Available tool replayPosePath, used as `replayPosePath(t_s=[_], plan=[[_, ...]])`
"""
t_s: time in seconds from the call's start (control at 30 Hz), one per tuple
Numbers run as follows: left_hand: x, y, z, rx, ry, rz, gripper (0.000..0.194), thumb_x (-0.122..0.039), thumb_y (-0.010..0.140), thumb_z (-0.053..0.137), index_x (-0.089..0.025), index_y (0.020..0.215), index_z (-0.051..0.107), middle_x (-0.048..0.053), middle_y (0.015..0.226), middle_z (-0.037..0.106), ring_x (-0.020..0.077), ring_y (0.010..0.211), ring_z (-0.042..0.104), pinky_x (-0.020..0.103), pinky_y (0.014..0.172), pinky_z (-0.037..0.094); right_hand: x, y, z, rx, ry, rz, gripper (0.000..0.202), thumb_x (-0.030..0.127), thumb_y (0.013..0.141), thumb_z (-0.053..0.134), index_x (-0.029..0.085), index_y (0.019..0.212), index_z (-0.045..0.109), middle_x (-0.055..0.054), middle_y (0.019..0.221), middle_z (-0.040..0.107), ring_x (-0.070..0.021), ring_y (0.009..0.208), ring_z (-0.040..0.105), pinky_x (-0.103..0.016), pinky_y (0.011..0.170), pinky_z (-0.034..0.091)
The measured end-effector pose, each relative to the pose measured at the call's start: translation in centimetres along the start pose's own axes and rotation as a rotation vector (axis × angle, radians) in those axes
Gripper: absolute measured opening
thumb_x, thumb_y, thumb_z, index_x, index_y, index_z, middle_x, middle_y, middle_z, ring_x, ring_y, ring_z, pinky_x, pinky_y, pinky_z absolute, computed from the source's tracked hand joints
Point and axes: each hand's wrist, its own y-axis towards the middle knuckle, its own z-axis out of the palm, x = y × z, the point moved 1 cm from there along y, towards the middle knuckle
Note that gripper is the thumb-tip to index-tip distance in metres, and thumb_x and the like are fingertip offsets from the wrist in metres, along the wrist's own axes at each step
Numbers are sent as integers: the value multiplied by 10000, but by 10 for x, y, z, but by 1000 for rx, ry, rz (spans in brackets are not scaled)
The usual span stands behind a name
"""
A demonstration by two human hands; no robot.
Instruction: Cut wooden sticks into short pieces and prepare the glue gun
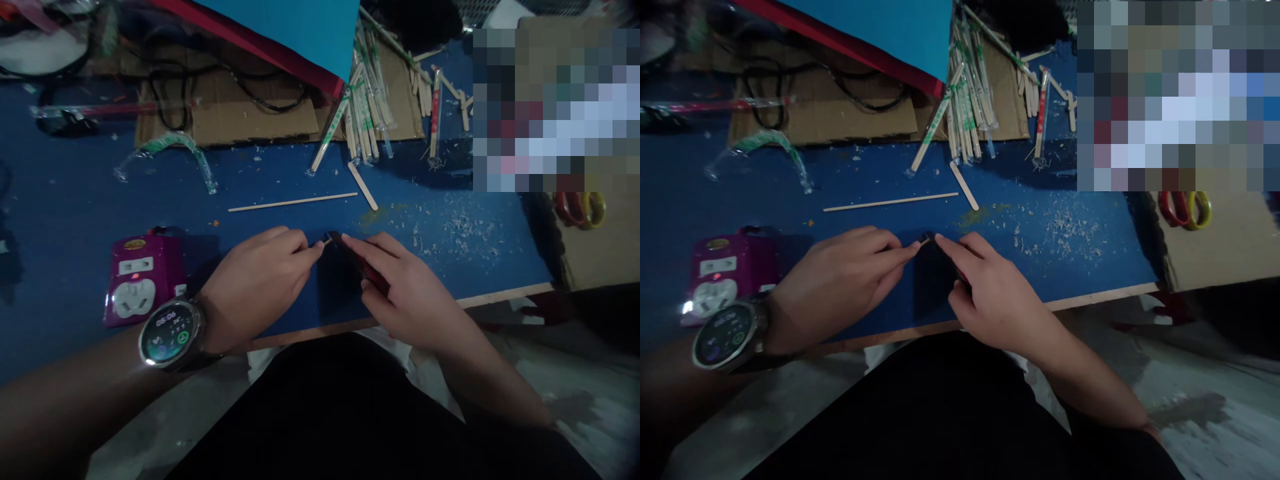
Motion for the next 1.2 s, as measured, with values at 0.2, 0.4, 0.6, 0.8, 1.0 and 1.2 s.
replayPosePath(t_s=[0.2,0.4,0.6,0.8,1.0,1.2], plan=[[0,0,2,18,-13,-32,362,-211,1129,441,-133,1260,770,100,962,721,267,893,669,412,756,562,-1,-1,1,-3,-16,9,693,137,998,538,223,1682,465,-147,1400,613,-223,961,690,-426,861,626],[0,0,1,25,-27,-32,370,-205,1124,436,-130,1270,768,103,976,721,274,898,661,421,762,561,0,1,2,-11,-16,-2,693,124,989,538,208,1675,477,-151,1392,616,-231,986,686,-438,882,627],[0,0,2,33,-34,-39,375,-210,1127,433,-135,1287,764,107,980,722,270,898,659,413,751,553,0,0,2,-11,-4,-4,694,114,995,534,223,1677,471,-140,1371,625,-219,956,679,-430,874,627],[0,-1,2,22,-32,-37,347,-193,1113,476,-134,1298,764,92,964,710,272,887,663,421,749,563,1,1,2,-8,-22,-4,696,109,985,538,201,1673,478,-148,1395,626,-245,1041,696,-438,927,632],[-1,0,1,14,1,-23,336,-185,1113,471,-126,1257,769,99,957,713,261,869,658,398,721,547,3,2,2,12,-81,-13,681,130,1001,509,170,1680,467,-154,1446,617,-263,1103,718,-438,941,644],[0,-1,2,0,-35,-41,344,-202,1126,443,-145,1235,765,95,962,714,244,888,653,382,731,546,8,3,3,19,-182,-34,675,125,1006,465,168,1680,464,-168,1474,626,-275,1056,743,-450,888,674]])
